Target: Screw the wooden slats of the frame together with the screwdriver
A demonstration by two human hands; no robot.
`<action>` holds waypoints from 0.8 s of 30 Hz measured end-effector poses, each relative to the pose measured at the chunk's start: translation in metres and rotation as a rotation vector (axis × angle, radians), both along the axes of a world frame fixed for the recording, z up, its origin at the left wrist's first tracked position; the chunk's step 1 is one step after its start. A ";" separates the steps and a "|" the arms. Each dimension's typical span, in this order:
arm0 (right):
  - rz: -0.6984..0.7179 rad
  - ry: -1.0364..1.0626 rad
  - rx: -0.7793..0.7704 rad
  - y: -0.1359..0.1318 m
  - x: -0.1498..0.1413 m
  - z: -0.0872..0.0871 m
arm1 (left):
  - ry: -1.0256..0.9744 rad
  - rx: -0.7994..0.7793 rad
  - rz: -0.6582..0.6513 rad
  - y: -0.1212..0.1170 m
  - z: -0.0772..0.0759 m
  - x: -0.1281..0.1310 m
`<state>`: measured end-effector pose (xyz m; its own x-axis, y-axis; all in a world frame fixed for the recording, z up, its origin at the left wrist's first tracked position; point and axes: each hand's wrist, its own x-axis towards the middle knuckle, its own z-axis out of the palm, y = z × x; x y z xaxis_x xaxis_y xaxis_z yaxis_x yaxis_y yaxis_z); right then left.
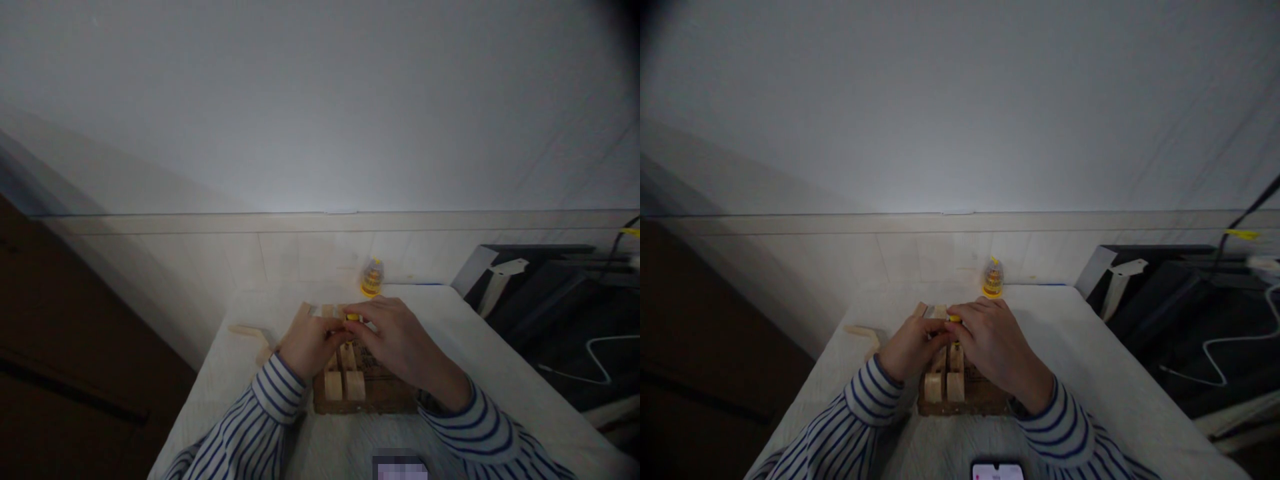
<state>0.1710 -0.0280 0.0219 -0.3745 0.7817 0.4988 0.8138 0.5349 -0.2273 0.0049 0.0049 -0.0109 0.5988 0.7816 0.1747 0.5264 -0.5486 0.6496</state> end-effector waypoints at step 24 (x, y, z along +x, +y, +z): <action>-0.019 0.029 -0.074 -0.003 -0.001 0.004 | -0.016 0.017 0.104 -0.001 -0.001 0.005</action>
